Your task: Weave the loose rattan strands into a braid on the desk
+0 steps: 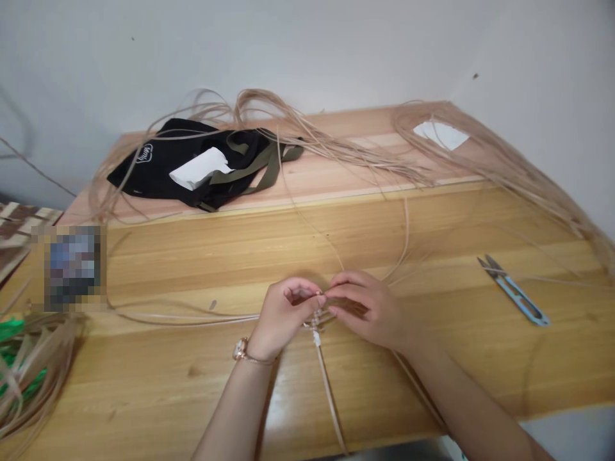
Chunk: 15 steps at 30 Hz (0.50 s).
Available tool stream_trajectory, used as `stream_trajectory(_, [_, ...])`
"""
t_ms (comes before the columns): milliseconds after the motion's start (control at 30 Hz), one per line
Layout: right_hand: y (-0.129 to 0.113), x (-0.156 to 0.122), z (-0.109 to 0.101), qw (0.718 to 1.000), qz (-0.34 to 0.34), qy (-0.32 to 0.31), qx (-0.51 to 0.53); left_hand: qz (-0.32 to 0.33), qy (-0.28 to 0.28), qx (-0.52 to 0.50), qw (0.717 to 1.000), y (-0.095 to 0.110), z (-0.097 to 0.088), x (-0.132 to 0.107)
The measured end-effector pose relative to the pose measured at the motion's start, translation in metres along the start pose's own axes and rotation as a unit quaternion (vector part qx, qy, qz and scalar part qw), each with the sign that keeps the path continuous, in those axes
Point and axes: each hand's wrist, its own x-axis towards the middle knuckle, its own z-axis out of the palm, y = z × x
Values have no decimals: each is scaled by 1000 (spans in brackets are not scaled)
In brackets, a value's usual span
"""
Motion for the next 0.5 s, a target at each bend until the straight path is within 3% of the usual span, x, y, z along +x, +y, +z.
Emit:
stream_trajectory(267, [-2, -1, -17, 998, 3, -64, -11, -16, 3, 26, 1000, 1, -1, -1])
stream_trajectory(500, [0, 17, -29, 991, 14, -122, -62, -7, -18, 59, 998, 0, -1, 0])
